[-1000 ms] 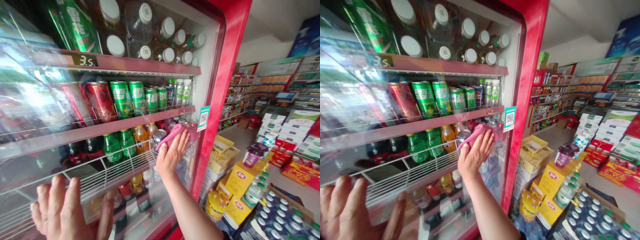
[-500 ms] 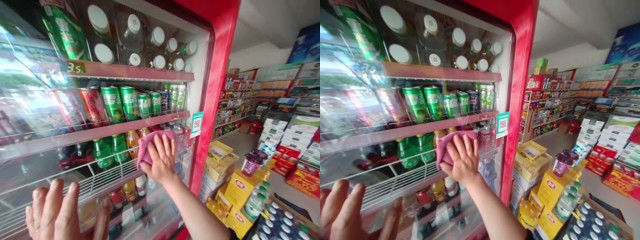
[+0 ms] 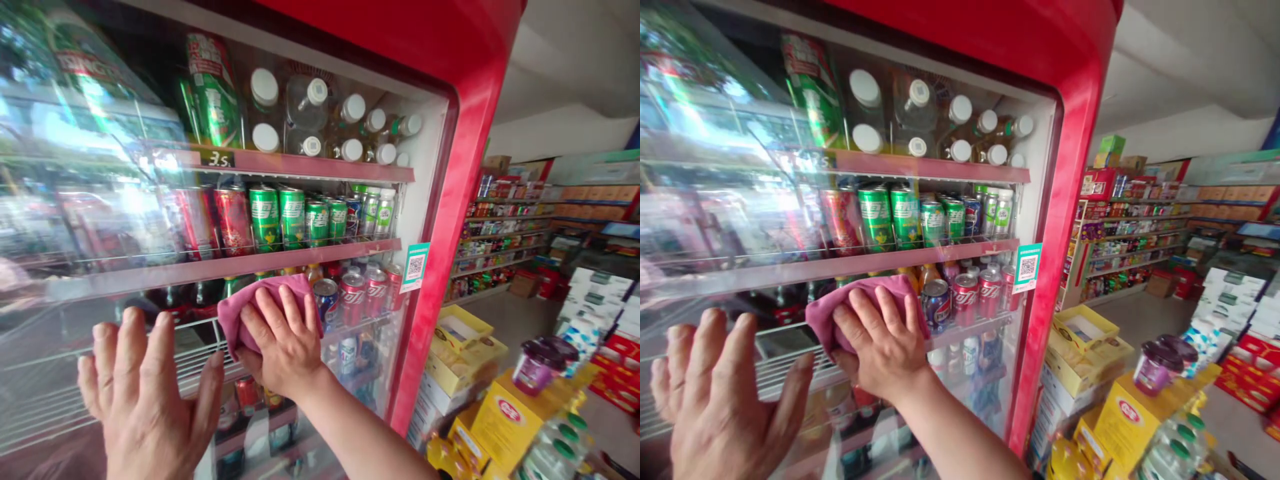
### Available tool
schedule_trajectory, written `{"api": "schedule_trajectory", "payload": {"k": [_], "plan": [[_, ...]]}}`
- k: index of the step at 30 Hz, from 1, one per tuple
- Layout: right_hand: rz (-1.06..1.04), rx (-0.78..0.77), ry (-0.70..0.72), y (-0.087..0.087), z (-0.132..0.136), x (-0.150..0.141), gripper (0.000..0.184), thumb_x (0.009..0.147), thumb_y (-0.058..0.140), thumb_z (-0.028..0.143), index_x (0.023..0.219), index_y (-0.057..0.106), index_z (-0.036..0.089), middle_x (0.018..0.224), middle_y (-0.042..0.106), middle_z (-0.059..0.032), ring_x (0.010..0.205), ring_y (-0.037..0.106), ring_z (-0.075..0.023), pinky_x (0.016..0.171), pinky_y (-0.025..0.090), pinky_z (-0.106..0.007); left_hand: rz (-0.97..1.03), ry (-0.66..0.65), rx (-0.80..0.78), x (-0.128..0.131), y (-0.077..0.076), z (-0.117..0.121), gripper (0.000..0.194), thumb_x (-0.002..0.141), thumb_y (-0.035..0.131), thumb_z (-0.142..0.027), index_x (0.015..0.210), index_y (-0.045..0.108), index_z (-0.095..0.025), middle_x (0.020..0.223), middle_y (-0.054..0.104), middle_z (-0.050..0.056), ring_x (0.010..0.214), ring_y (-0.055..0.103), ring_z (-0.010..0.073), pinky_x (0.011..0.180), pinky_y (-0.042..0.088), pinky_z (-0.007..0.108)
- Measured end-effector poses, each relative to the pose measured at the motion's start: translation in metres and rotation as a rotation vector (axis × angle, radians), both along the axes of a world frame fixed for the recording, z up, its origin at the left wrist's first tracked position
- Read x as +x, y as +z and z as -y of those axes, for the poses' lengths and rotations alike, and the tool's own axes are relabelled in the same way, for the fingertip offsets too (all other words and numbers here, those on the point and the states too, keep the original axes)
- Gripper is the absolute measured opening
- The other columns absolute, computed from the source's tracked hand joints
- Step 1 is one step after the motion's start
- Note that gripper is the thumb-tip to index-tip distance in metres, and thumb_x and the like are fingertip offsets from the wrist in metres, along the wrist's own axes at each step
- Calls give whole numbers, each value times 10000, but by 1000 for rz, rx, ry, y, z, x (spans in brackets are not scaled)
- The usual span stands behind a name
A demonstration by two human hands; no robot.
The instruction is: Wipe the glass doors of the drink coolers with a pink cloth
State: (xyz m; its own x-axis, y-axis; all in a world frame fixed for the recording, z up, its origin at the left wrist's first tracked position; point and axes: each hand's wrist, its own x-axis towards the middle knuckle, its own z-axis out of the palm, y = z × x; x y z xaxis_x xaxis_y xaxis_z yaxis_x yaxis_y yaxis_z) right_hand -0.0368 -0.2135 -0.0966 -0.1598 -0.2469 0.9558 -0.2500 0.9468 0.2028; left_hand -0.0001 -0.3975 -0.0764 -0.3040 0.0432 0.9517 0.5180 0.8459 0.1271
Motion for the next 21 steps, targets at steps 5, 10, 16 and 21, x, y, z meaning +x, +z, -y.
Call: {"api": "schedule_trajectory", "payload": {"k": [5,10,16,21], "plan": [[-8,-37,-35,8,-60,2,709,1104,538,596,1741,472,290,1731,593,-79,1709,387,-330,1454,145,-595,3,27,-15,-4,-4,28,972,995,721,-396,1817,210,-308,1918,174,87,1780,160,438,1435,154,739],[-107,-501,-227,27,-95,-12,833,1115,462,548,1811,277,129,1851,325,-269,1747,257,-480,1345,283,-802,9,61,-3,1,-3,63,981,1002,728,-358,1820,188,-305,1924,150,83,1796,127,379,1454,120,677],[-101,-607,-220,35,16,-16,866,1115,445,555,1837,184,155,1872,270,-265,1746,216,-525,1294,297,-873,19,58,-5,6,-5,105,985,1003,721,-317,1821,174,-301,1925,159,83,1797,132,355,1464,141,612],[50,-130,29,7,134,-8,775,1073,587,534,1775,412,257,1802,482,-142,1719,323,-461,1392,219,-755,21,72,-6,7,-6,131,982,1004,717,-334,1821,172,-296,1921,174,109,1793,142,374,1454,161,634]]}}
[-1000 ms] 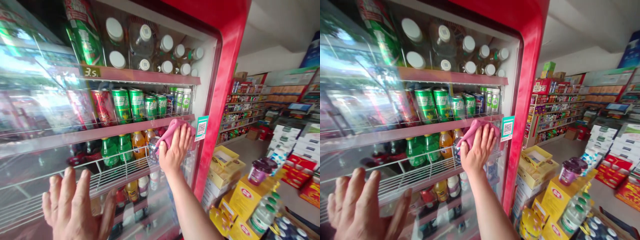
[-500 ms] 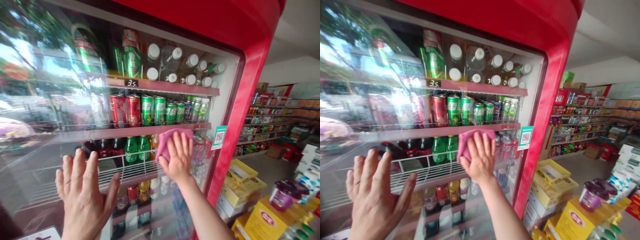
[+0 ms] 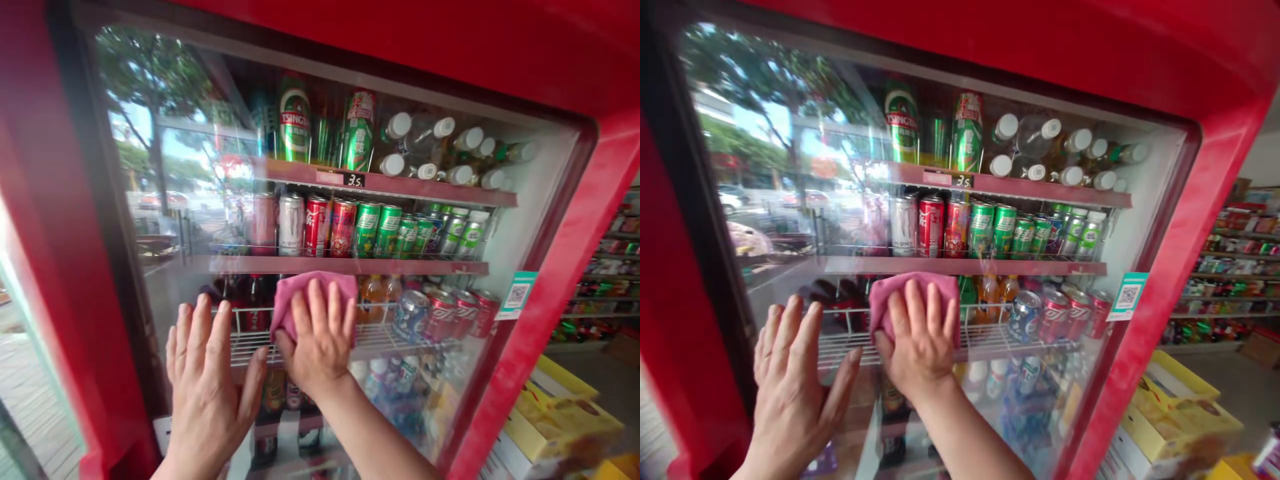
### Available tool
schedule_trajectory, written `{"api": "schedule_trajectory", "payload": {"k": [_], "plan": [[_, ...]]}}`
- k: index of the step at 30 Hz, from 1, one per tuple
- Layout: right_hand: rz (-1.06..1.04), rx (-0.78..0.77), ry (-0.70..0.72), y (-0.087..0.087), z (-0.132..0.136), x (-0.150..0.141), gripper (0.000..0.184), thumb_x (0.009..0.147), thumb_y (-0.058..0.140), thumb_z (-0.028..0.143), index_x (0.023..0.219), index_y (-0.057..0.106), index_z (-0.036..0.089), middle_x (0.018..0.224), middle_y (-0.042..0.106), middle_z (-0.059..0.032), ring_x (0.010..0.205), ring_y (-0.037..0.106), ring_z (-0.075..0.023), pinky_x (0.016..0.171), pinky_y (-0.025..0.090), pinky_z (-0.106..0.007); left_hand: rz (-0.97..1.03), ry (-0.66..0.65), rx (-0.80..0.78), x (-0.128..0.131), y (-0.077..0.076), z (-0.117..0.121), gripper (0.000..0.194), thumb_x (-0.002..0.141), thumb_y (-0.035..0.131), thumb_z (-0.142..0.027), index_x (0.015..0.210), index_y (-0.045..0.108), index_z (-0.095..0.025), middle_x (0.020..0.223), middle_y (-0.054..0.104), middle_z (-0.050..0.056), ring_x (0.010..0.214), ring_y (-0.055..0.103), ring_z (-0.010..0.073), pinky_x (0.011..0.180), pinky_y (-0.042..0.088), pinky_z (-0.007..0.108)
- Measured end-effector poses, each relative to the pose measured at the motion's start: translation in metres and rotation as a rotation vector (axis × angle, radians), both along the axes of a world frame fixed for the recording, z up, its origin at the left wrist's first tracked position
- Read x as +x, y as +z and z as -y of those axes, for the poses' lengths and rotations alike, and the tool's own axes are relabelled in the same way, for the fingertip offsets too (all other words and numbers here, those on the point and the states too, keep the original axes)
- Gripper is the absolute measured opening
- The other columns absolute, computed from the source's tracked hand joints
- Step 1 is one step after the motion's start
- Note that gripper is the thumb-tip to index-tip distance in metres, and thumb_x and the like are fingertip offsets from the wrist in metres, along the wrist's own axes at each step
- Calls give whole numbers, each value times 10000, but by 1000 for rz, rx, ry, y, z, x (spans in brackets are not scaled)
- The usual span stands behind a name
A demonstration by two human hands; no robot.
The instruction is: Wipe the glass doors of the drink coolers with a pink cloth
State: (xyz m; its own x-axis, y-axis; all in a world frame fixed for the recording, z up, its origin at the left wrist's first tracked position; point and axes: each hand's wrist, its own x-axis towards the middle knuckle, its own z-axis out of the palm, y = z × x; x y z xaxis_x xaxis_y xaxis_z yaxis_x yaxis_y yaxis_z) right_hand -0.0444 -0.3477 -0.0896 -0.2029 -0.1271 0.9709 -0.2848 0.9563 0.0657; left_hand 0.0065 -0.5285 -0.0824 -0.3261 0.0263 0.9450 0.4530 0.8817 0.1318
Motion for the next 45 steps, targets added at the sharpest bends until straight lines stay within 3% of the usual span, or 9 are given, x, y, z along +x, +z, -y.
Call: {"api": "schedule_trajectory", "payload": {"k": [6,13,20,23,29,32,35,42,45], "plan": [[47,185,56,11,1,6,713,1074,618,557,1738,473,339,1781,533,-45,1696,390,-342,1450,128,-605,-17,-55,-19,3,5,16,979,1001,718,-319,1819,182,-283,1918,181,124,1793,139,381,1448,172,641],[-112,-223,-204,83,-73,-6,824,1106,495,555,1783,348,109,1851,351,-232,1749,246,-449,1390,207,-742,-18,-97,-9,7,5,38,963,1011,706,-322,1819,183,-291,1916,196,127,1792,147,382,1446,179,645],[-82,-198,-163,117,9,-11,839,1102,484,551,1809,295,142,1875,312,-200,1760,183,-480,1378,182,-789,-19,-109,-21,3,9,52,951,1017,690,-324,1819,182,-285,1918,192,115,1791,150,382,1450,194,631],[-12,58,-35,96,44,-4,784,1111,508,589,1791,368,223,1878,347,-101,1768,195,-419,1421,144,-732,-19,-120,-24,1,7,51,959,1014,696,-318,1820,177,-285,1921,183,112,1792,141,383,1452,188,625],[13,510,170,-4,58,5,537,1141,552,489,1662,570,359,1840,429,70,1730,306,-247,1458,257,-534,-24,-135,-12,7,-8,48,963,1004,708,-317,1817,195,-259,1920,174,133,1791,143,386,1453,189,609],[14,578,209,-19,66,5,512,1137,579,457,1638,593,348,1841,432,64,1728,317,-235,1437,323,-508,-22,-127,-18,12,-12,50,966,1002,711,-313,1816,197,-246,1922,162,136,1794,133,378,1455,184,606],[20,577,224,19,83,1,559,1162,518,463,1693,518,291,1853,411,28,1746,290,-240,1431,337,-531,-23,-101,-8,16,-9,55,973,1003,707,-318,1819,181,-254,1922,159,135,1793,129,395,1445,190,656],[9,205,117,186,115,-7,756,1121,567,515,1789,358,229,1917,239,-38,1791,157,-356,1467,82,-673,-62,-44,-11,27,13,66,977,1006,694,-305,1822,156,-312,1932,129,69,1797,112,377,1456,163,652],[-34,177,119,197,123,-7,753,1117,588,492,1779,373,205,1916,241,-70,1787,154,-374,1458,60,-702,-71,-26,-2,31,19,71,956,1010,684,-305,1820,176,-296,1931,139,75,1798,113,370,1465,141,633]]}}
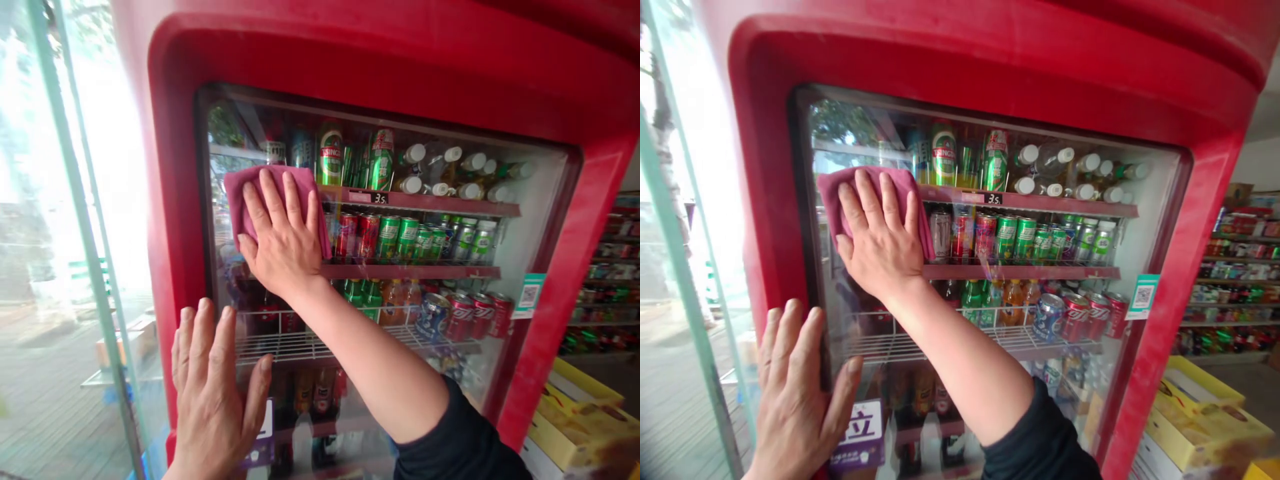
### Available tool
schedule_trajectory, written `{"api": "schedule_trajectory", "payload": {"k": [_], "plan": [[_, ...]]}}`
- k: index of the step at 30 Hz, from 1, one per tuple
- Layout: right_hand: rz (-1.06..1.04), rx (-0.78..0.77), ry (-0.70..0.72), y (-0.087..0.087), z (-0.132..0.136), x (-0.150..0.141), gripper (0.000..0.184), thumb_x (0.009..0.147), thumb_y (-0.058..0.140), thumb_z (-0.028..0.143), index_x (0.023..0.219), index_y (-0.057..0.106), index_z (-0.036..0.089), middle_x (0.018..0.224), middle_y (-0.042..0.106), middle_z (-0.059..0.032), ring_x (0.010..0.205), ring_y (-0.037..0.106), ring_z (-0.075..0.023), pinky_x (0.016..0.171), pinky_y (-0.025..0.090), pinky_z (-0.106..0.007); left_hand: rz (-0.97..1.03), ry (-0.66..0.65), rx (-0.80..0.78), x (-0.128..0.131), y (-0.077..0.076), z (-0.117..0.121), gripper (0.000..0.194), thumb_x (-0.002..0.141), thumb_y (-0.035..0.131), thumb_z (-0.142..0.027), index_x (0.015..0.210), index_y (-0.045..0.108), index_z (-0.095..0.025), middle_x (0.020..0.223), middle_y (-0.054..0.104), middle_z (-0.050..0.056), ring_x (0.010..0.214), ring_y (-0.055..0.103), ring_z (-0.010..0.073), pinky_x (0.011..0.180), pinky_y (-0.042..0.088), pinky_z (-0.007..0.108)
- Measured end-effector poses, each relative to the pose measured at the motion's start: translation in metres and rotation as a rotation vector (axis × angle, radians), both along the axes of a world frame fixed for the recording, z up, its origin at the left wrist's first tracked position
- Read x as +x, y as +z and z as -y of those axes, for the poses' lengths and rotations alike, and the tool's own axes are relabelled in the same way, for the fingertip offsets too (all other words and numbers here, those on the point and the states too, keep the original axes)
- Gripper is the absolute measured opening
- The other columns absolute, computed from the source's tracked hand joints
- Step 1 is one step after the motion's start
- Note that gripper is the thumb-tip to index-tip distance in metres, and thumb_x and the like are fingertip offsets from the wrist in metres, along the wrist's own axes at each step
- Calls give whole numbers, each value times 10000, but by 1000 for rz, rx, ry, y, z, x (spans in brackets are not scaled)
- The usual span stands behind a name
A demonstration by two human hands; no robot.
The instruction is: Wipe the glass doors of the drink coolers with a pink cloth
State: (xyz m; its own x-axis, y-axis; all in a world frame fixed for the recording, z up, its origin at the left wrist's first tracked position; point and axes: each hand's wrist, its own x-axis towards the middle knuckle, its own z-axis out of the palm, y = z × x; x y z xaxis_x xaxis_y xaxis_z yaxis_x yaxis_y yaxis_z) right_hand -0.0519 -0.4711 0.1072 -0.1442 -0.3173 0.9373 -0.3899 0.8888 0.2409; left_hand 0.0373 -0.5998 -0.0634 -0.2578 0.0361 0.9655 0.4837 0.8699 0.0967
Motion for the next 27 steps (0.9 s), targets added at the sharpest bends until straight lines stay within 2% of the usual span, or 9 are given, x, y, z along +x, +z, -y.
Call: {"api": "schedule_trajectory", "payload": {"k": [2,6,8,9,11,17,20,23,27], "plan": [[17,82,36,-28,4,1,706,1138,546,482,1770,393,207,1910,261,-73,1780,184,-366,1455,115,-702,-12,-1,-2,1,1,4,952,1007,683,-299,1819,186,-277,1929,145,88,1798,113,373,1466,138,630],[-31,364,124,-116,11,-1,604,1179,455,470,1727,477,219,1870,370,-37,1738,307,-297,1421,325,-587,-34,-7,-26,-1,-2,12,964,995,696,-301,1817,195,-264,1924,165,106,1795,132,378,1457,179,636],[-91,429,136,-138,13,-3,584,1182,450,480,1708,511,232,1851,412,-9,1714,352,-280,1393,378,-545,-42,-4,-29,-3,-2,14,963,993,699,-305,1816,201,-254,1920,176,119,1793,142,379,1455,190,632],[-104,440,134,-138,13,-4,587,1182,447,485,1706,514,231,1849,418,-4,1709,358,-277,1388,386,-540,-47,-3,-27,-5,-2,14,961,994,698,-306,1815,202,-248,1919,180,124,1793,144,379,1456,190,626],[-83,417,117,-113,11,-6,620,1175,443,505,1721,489,215,1859,397,-18,1718,339,-287,1402,354,-566,-61,-5,-30,-7,0,12,957,996,697,-308,1814,206,-241,1917,188,126,1792,152,373,1460,183,608],[-96,-64,-45,37,-30,-15,767,1104,538,541,1773,395,194,1894,311,-92,1764,222,-388,1436,101,-714,-87,-29,-34,-9,14,1,939,1012,679,-294,1816,196,-241,1918,195,110,1796,139,355,1470,153,575],[-154,-287,-121,78,-44,-18,743,1101,508,453,1762,403,132,1887,298,-161,1757,211,-455,1395,113,-787,-115,-31,-40,-8,25,2,919,1017,676,-289,1810,218,-216,1911,218,119,1795,148,344,1472,143,545],[-122,-190,-93,70,-35,-13,709,1097,504,385,1763,417,161,1888,309,-140,1760,214,-446,1412,102,-765,-149,-32,-35,-8,35,6,903,1026,667,-293,1809,223,-219,1908,228,122,1793,162,335,1468,156,539],[-17,196,16,-5,-9,-1,653,1133,497,420,1760,438,245,1897,306,-58,1769,231,-375,1450,124,-702,-169,-26,-40,-7,37,9,885,1034,657,-275,1805,229,-196,1908,223,139,1795,153,327,1465,146,524]]}}
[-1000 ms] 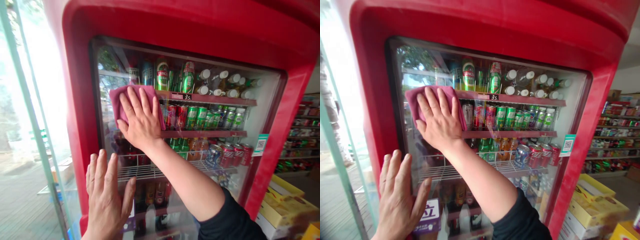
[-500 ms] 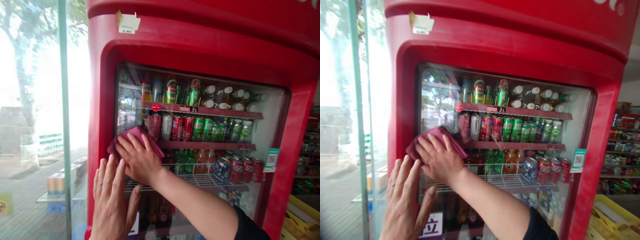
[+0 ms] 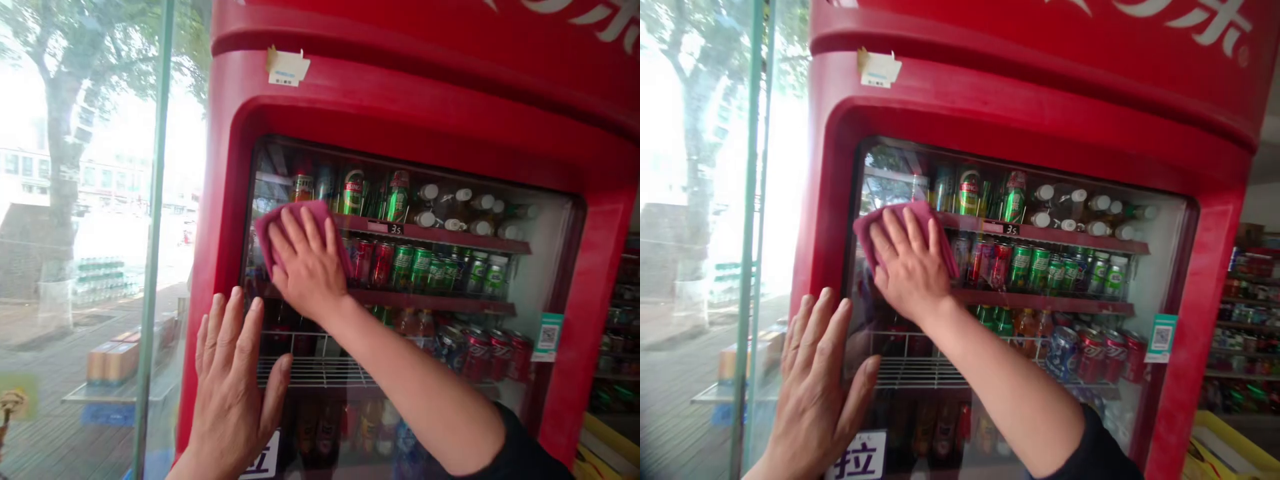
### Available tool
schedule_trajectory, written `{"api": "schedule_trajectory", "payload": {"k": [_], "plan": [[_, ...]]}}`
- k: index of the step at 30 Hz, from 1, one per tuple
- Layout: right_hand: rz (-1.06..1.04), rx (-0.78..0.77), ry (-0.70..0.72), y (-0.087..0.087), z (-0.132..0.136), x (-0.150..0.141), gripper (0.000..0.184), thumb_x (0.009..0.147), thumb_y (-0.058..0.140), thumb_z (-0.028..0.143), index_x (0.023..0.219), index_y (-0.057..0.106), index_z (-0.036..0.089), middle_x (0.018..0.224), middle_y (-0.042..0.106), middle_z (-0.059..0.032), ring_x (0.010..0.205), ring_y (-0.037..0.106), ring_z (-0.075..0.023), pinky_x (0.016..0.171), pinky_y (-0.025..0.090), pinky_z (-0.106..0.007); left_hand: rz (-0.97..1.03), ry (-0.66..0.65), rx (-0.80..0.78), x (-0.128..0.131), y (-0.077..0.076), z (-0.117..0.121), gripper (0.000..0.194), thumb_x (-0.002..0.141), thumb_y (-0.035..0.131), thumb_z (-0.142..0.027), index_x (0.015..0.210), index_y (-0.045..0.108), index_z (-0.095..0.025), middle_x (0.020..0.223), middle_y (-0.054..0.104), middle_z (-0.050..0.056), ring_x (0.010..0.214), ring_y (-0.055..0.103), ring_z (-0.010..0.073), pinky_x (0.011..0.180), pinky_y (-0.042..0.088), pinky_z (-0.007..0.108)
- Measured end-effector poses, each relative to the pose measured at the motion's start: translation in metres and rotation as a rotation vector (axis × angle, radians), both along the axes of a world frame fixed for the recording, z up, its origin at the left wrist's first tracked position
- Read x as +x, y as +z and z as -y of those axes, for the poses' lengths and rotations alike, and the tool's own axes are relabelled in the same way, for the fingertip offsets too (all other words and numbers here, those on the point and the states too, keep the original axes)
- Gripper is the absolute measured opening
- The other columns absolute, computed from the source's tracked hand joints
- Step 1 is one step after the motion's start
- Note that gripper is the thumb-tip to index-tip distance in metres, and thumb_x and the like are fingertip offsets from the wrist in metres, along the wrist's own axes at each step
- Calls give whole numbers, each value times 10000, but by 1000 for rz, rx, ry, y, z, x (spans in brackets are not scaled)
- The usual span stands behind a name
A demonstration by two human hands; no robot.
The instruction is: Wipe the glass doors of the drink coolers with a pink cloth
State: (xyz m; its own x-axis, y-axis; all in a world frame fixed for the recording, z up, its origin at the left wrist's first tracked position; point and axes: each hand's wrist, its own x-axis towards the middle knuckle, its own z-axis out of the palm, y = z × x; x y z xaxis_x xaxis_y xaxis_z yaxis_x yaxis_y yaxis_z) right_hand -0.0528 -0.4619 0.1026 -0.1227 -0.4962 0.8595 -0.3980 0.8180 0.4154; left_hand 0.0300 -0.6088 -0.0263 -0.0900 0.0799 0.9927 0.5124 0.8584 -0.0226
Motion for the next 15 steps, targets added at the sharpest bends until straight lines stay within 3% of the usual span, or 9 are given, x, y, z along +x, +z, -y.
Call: {"api": "schedule_trajectory", "payload": {"k": [3,5,6,8,10,13,15], "plan": [[8,226,65,-58,9,3,617,1175,421,451,1745,451,216,1882,334,-48,1750,293,-331,1438,260,-663,-2,3,-17,1,-5,-1,886,1020,672,-256,1793,254,-151,1903,227,162,1796,145,329,1468,125,495],[18,261,81,-71,13,0,624,1184,397,453,1751,433,197,1882,324,-47,1748,301,-317,1432,293,-643,-7,7,-26,1,-7,-2,881,1013,675,-254,1786,269,-133,1903,226,163,1797,138,324,1469,113,471],[27,235,80,-67,15,-1,632,1181,401,449,1759,419,191,1887,309,-48,1753,288,-317,1437,282,-642,-9,12,-30,1,-7,-2,878,1012,673,-254,1784,274,-127,1904,225,161,1798,135,320,1470,110,462],[39,133,69,-41,23,-4,654,1168,432,436,1771,394,183,1896,280,-52,1768,247,-331,1453,219,-656,-10,23,-34,0,-3,-1,870,1017,659,-261,1784,271,-124,1906,221,154,1798,135,313,1471,105,451],[26,26,61,-1,35,-6,675,1151,472,432,1770,395,173,1902,266,-67,1778,210,-352,1460,139,-682,-19,25,-31,-3,5,2,869,1024,646,-267,1790,258,-133,1911,210,140,1799,125,311,1471,100,447],[6,-54,44,56,49,-7,716,1118,540,443,1758,415,149,1904,258,-99,1782,176,-376,1456,62,-705,-57,18,-21,-10,26,9,864,1039,623,-276,1804,233,-185,1920,195,100,1800,121,298,1471,102,442],[-11,-48,34,79,50,-7,723,1107,552,442,1755,422,150,1905,261,-96,1784,172,-368,1459,40,-690,-75,17,-19,-16,41,14,852,1051,605,-293,1809,224,-210,1920,200,85,1798,138,299,1473,113,457]]}}
